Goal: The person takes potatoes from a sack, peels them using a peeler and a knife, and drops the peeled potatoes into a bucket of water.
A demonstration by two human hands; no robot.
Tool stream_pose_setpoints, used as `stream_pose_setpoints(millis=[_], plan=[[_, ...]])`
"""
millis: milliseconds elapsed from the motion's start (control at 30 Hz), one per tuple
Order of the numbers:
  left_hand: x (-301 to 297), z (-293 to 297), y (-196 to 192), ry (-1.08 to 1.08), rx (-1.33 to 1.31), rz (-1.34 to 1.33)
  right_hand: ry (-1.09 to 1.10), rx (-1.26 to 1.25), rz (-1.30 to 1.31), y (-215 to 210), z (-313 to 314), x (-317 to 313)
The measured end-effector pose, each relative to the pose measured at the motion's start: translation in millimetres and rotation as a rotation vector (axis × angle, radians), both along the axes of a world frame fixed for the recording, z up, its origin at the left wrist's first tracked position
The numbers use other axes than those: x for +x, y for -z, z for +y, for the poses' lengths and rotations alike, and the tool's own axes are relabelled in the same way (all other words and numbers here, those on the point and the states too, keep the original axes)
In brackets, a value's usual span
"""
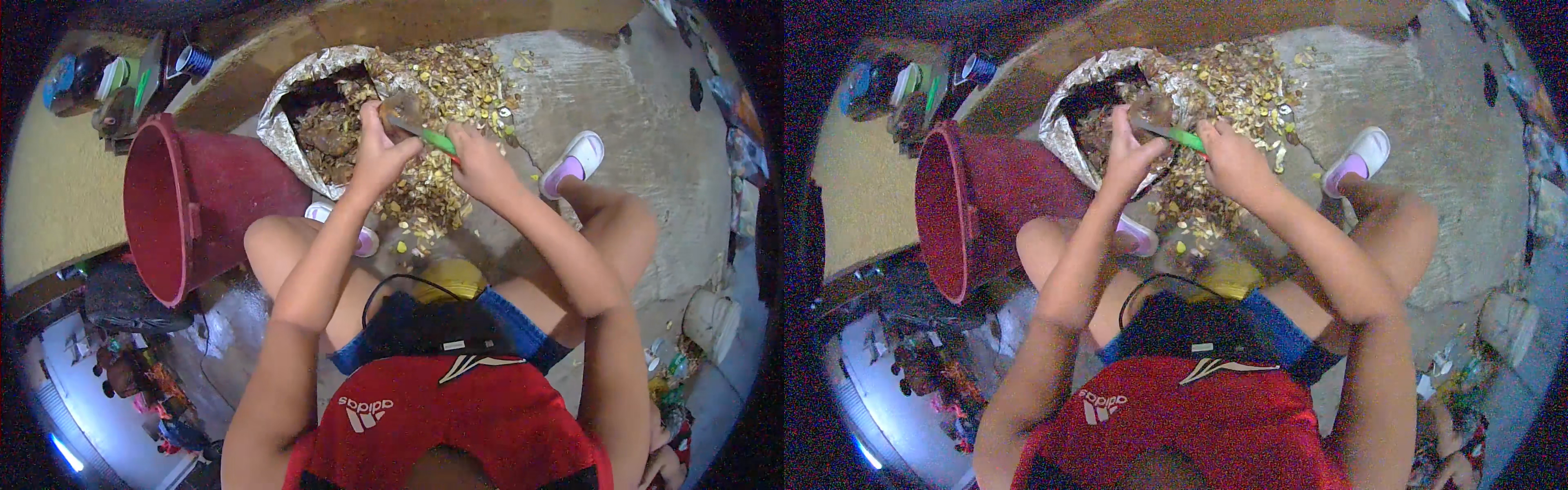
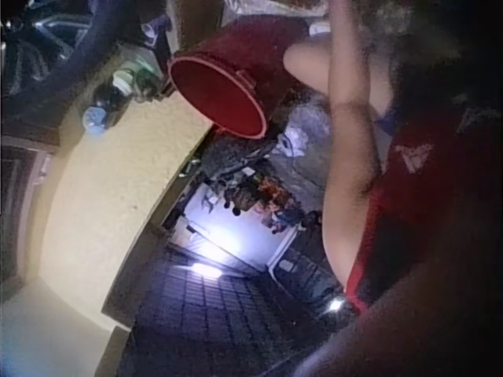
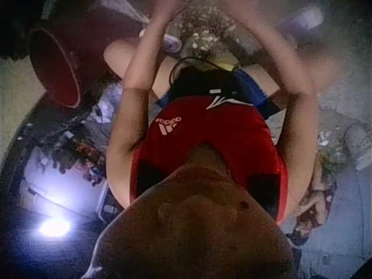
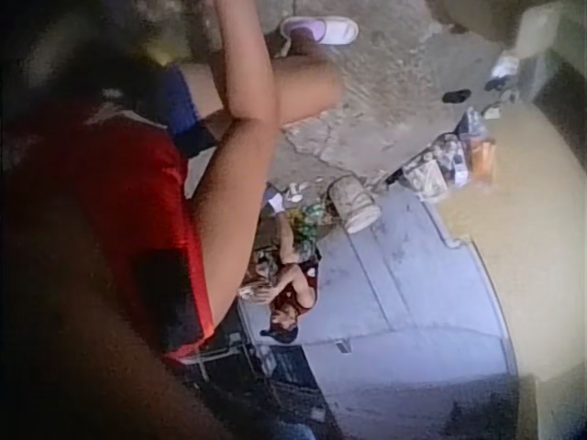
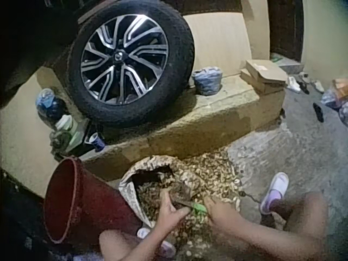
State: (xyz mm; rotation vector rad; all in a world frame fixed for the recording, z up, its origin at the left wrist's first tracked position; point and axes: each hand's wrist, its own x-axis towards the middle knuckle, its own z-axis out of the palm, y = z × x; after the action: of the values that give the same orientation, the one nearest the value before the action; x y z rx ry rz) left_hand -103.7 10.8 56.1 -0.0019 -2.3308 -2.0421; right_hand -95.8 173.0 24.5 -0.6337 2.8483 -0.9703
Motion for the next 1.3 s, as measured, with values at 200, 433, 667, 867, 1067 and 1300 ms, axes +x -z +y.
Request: stream_pose_setpoints(millis=[200, 433, 667, 867, 1067, 1300], plan=[[-7.4, -9.7, 0.1, 0.181, 0.201, -0.267, -0.007, -0.030, 0.048, -0.5, -0.1, -5.7], [-7.1, 6.4, 2.7, 0.007, -0.119, 0.044, 0.029, -0.181, 0.089, 11.2, -2.5, -3.1], [-11.3, 7.0, 9.2, 0.066, -0.230, 0.085, 0.047, -0.166, 0.006, 24.4, 1.7, -13.3], [-18.0, 0.1, 14.2, 0.084, -0.108, -0.083, 0.112, -0.118, -0.012, 22.1, 3.3, -15.4], [-19.5, 2.2, 13.1, 0.112, 0.010, -0.228, 0.066, -0.039, -0.086, 10.8, 11.0, -20.7], [-21.3, -6.1, 18.4, 0.158, 0.032, -0.259, -0.189, -0.170, -0.643, -10.5, 19.7, -30.1]])
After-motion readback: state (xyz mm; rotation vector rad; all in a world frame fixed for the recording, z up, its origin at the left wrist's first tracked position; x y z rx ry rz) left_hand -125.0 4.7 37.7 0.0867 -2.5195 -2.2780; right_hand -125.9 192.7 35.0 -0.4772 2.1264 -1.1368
